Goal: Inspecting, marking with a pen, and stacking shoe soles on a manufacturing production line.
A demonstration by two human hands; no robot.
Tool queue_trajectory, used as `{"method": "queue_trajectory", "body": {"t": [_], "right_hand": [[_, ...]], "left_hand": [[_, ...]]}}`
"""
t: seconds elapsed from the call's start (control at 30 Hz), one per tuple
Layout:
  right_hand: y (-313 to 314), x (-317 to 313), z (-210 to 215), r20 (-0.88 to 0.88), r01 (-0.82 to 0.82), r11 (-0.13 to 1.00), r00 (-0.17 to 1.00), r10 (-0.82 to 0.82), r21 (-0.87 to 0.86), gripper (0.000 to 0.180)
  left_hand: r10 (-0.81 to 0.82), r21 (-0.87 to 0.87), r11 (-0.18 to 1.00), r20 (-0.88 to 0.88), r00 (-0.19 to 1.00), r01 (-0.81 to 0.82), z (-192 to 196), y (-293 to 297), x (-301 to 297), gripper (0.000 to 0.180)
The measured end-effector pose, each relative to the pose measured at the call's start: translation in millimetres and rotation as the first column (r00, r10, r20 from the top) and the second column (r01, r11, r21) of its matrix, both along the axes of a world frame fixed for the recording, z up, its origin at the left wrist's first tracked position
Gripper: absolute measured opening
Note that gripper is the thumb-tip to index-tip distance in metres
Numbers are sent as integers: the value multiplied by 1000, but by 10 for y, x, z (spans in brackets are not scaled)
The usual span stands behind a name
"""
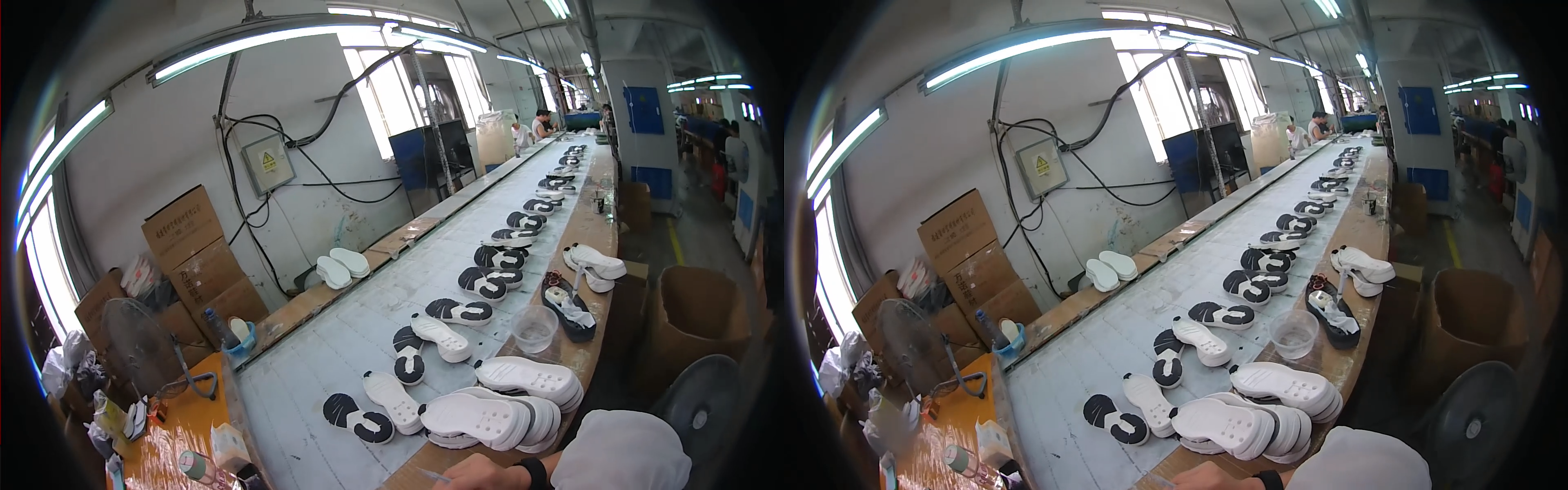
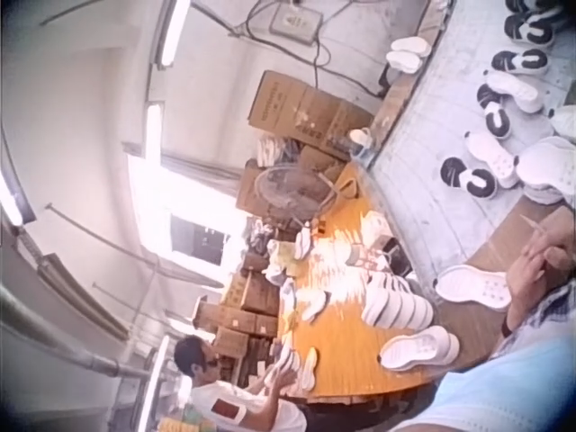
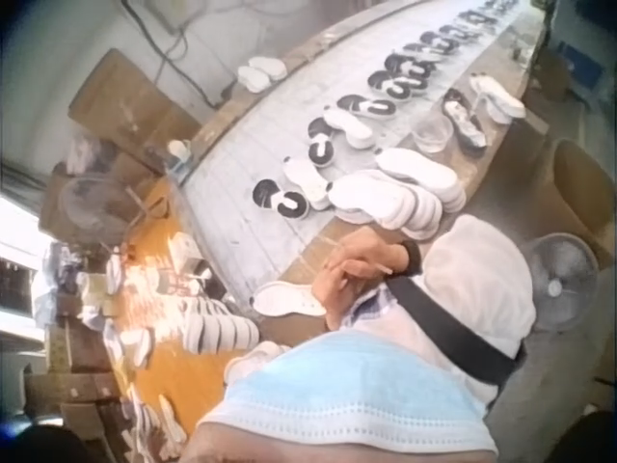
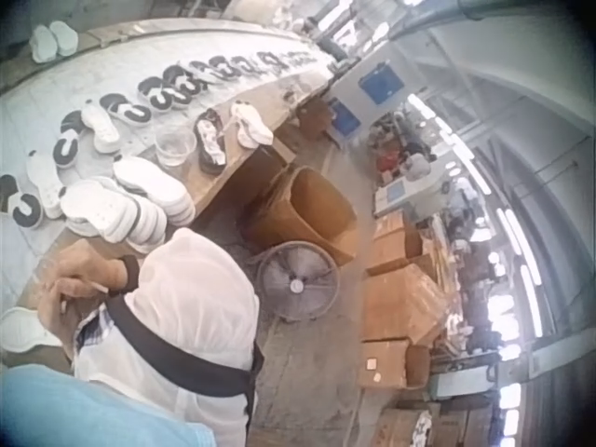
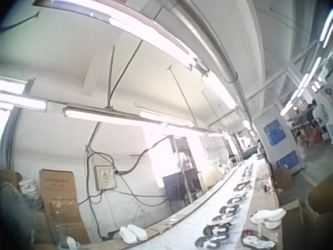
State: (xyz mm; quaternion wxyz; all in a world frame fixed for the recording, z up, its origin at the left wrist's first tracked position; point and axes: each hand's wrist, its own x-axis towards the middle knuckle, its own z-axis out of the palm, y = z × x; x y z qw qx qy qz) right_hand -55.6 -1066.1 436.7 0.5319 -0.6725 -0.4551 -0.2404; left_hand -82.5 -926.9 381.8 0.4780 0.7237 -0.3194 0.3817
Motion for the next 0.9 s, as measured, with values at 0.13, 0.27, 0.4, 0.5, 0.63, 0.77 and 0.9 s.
{"method": "queue_trajectory", "body": {"t": [0.13, 0.27, 0.4, 0.5, 0.63, 0.77, 0.9], "right_hand": [[1, -53, 45, -108, 8, 997, 994, -16, -73, 15], [2, -110, 167, -181, -14, 979, 983, -23, -204, 16], [-63, -49, 387, -403, -142, 913, 915, -26, -381, 25], [-103, 159, 626, -546, -203, 906, 837, -37, -372, 37], [-51, 823, 1021, -691, -216, 959, 723, 30, -185, 43], [244, 1575, 1244, -795, -164, 971, 605, -39, -173, 42], [409, 2220, 1193, -828, -207, 918, 528, -186, -338, 42]], "left_hand": [[-51, 2, 999, -100, 994, 52, 54, 7, 29, 8], [-137, -23, 991, -226, 965, 135, 92, 78, 18, 7], [-20, -58, 998, -362, 932, -1, -42, 46, -62, 9], [-49, -310, 945, -458, 888, -108, -283, -89, -110, 24], [-25, -184, 978, -562, 827, -96, -642, -180, -115, 32], [80, -7, 996, -454, 887, -94, -818, -244, -106, 29], [275, 12, 957, -364, 890, -291, -953, -221, -52, 28]]}}
